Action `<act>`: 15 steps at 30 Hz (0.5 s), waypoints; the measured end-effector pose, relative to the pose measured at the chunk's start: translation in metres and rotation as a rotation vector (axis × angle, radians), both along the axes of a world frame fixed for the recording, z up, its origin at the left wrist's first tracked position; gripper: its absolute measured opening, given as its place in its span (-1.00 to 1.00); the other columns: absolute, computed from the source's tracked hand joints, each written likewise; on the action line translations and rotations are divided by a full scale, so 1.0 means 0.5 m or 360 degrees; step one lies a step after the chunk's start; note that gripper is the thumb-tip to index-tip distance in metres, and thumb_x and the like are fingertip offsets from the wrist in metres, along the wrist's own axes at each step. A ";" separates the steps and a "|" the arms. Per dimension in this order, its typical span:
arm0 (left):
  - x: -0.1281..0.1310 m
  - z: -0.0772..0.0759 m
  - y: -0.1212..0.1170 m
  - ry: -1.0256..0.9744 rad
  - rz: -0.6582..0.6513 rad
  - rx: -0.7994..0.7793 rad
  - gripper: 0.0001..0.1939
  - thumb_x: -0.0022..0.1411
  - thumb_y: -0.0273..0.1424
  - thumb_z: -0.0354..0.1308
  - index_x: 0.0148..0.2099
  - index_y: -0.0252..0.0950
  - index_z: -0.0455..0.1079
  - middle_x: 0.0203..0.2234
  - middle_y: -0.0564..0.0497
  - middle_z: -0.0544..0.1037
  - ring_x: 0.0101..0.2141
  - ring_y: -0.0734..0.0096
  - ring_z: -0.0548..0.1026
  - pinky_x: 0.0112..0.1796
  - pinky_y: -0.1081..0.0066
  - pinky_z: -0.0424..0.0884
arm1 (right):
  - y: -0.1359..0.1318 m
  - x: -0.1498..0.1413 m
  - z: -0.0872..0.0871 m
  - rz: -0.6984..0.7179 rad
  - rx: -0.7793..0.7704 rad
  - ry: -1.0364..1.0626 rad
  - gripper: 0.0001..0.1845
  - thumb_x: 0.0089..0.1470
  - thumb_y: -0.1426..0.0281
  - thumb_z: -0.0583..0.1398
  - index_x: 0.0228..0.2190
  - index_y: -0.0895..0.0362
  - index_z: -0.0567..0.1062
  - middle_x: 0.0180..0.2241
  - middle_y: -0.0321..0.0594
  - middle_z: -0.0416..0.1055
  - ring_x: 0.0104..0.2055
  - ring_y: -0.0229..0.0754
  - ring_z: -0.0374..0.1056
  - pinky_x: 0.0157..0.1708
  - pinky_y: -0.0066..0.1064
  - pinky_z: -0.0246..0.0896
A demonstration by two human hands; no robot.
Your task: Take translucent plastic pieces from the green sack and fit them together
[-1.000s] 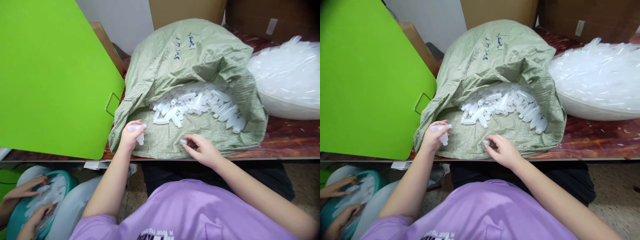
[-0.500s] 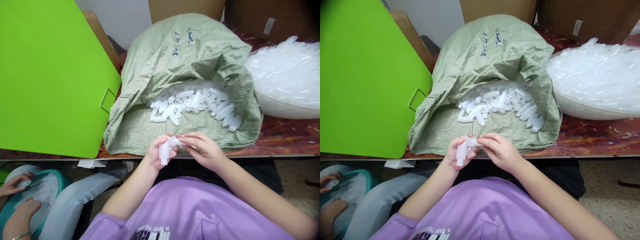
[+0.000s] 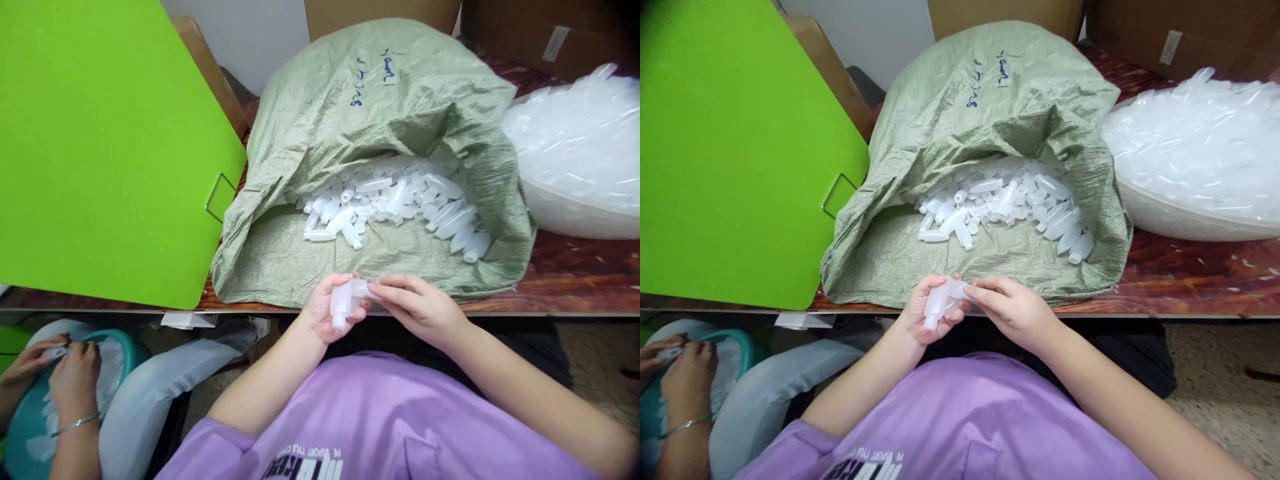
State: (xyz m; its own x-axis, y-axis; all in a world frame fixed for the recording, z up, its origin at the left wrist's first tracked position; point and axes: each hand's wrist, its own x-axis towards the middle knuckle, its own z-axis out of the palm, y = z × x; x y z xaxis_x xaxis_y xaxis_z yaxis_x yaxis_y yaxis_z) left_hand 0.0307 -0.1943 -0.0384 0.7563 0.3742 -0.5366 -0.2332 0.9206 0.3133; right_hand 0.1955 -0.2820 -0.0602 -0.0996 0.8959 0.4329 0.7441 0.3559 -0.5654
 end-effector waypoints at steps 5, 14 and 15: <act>0.014 0.011 -0.005 -0.0045 0.0004 0.0109 -0.80 -0.10 -0.46 0.16 -0.34 -0.36 0.29 -0.46 -0.08 0.44 -0.55 0.44 0.39 -0.66 0.59 0.18 | 0.006 -0.022 0.013 -0.0292 -0.0572 0.0400 -0.46 0.22 0.17 -0.10 -0.60 0.13 0.46 -0.63 -0.26 0.38 -0.56 -0.25 0.34 -0.52 -0.44 0.25; 0.019 0.001 -0.001 -0.0028 0.0153 0.0222 -0.77 -0.14 -0.47 0.19 -0.35 -0.34 0.28 -0.41 -0.06 0.47 -0.55 0.45 0.41 -0.65 0.58 0.19 | 0.003 -0.017 -0.002 -0.0289 -0.0520 0.0408 -0.62 0.21 0.19 -0.07 -0.32 0.11 0.44 -0.52 -0.25 0.40 -0.50 -0.22 0.33 -0.46 -0.40 0.26; 0.020 0.002 -0.002 -0.0023 0.0160 0.0225 -0.76 -0.15 -0.47 0.20 -0.34 -0.34 0.28 -0.41 -0.06 0.47 -0.55 0.45 0.41 -0.65 0.58 0.19 | 0.004 -0.018 -0.001 -0.0303 -0.0534 0.0420 -0.61 0.21 0.18 -0.08 -0.34 0.12 0.44 -0.52 -0.24 0.39 -0.50 -0.22 0.32 -0.47 -0.40 0.25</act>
State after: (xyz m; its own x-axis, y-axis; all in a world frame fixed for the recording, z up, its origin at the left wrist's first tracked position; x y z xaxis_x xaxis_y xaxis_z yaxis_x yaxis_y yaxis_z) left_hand 0.0405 -0.1953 -0.0373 0.7186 0.5193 -0.4625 -0.3273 0.8394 0.4340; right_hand 0.1866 -0.2799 -0.0608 0.1547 0.9825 0.1042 0.5937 -0.0081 -0.8046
